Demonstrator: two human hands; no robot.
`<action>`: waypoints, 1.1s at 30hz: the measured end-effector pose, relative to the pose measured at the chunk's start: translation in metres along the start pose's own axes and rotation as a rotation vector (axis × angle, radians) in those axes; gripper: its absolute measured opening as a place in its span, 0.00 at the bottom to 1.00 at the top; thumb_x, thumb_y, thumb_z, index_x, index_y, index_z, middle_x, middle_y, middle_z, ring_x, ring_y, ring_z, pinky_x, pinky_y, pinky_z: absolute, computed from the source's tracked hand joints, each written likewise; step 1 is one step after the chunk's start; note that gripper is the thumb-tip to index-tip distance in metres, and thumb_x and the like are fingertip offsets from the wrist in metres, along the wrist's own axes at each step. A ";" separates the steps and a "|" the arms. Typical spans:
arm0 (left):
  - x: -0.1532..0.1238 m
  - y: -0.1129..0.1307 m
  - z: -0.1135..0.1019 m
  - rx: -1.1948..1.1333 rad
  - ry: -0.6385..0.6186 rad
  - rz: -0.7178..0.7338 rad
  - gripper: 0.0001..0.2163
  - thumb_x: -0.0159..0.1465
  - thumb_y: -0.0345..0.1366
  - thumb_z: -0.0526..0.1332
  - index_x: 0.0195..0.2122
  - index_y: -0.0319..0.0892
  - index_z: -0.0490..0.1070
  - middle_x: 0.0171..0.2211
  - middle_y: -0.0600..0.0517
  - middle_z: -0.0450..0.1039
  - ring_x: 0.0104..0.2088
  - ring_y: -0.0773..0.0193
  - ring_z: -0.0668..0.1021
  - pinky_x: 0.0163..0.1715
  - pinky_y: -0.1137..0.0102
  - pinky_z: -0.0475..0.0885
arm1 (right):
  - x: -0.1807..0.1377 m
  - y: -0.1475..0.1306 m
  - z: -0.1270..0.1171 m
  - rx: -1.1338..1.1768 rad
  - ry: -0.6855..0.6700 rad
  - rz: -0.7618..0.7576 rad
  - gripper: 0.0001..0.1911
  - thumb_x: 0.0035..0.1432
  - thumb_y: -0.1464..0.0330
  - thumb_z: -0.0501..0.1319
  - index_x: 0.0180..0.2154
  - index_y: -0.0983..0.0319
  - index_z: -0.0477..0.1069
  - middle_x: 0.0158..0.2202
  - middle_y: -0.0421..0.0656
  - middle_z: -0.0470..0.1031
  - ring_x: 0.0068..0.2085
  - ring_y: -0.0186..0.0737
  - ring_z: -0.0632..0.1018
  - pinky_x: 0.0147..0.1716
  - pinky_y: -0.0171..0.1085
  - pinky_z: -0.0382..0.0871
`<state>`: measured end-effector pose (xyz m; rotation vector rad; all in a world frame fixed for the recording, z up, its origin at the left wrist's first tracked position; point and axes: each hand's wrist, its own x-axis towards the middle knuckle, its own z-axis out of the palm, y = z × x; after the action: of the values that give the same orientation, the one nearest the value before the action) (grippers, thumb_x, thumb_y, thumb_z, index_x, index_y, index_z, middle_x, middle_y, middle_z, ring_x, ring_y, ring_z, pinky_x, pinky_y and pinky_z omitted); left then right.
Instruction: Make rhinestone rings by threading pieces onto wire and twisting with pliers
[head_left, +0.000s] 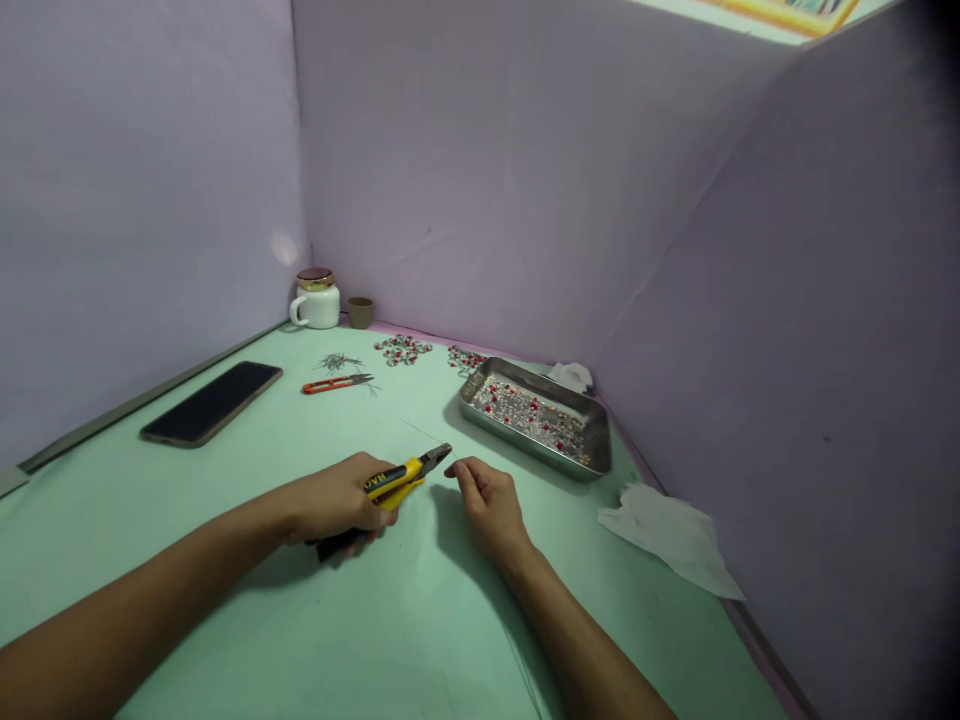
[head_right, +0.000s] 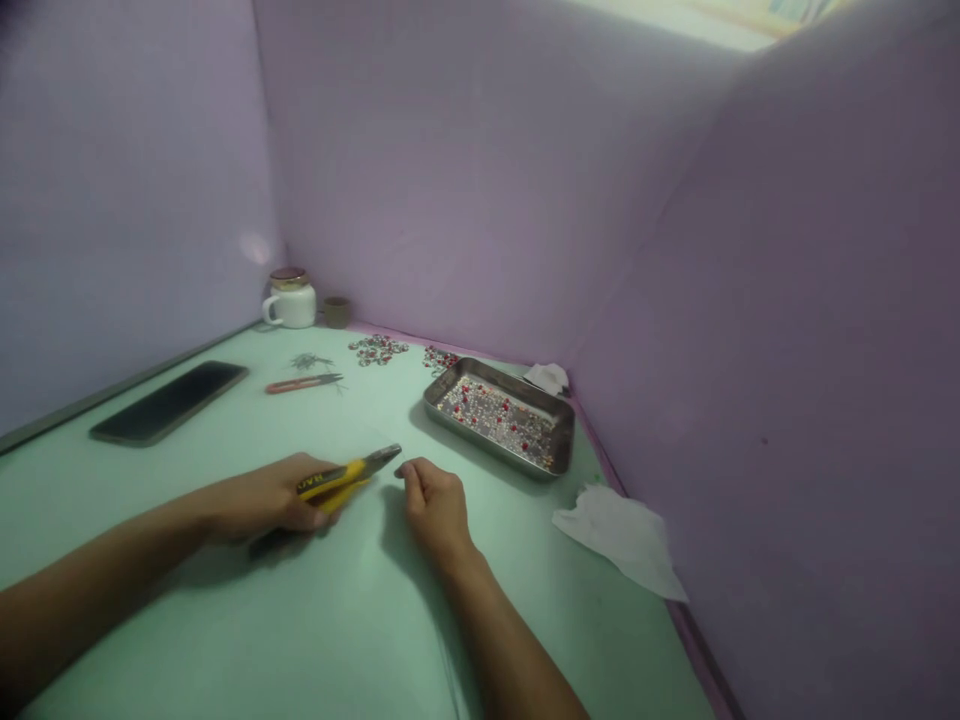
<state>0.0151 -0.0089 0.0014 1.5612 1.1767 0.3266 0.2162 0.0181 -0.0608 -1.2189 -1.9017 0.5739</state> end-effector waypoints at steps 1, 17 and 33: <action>0.000 0.000 -0.001 -0.096 -0.041 -0.030 0.03 0.49 0.31 0.55 0.26 0.41 0.64 0.19 0.56 0.66 0.16 0.68 0.69 0.16 0.74 0.63 | 0.000 0.000 0.000 0.003 0.000 -0.001 0.16 0.59 0.65 0.48 0.29 0.62 0.72 0.21 0.39 0.70 0.24 0.34 0.70 0.27 0.31 0.59; 0.008 -0.012 0.019 1.012 0.430 -0.014 0.33 0.49 0.22 0.51 0.58 0.47 0.51 0.43 0.44 0.69 0.37 0.53 0.74 0.31 0.64 0.68 | 0.003 0.007 0.005 -0.060 -0.052 0.057 0.16 0.58 0.66 0.49 0.28 0.62 0.73 0.23 0.39 0.73 0.26 0.35 0.71 0.28 0.31 0.59; -0.003 0.012 0.004 -0.356 -0.057 -0.136 0.05 0.45 0.29 0.57 0.25 0.41 0.63 0.19 0.56 0.67 0.18 0.66 0.71 0.15 0.73 0.66 | 0.003 0.005 0.001 0.019 -0.030 0.008 0.16 0.58 0.66 0.49 0.29 0.63 0.73 0.21 0.39 0.71 0.25 0.34 0.70 0.28 0.31 0.60</action>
<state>0.0226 -0.0125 0.0112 1.1692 1.1062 0.3765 0.2176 0.0227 -0.0635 -1.2125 -1.9133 0.6165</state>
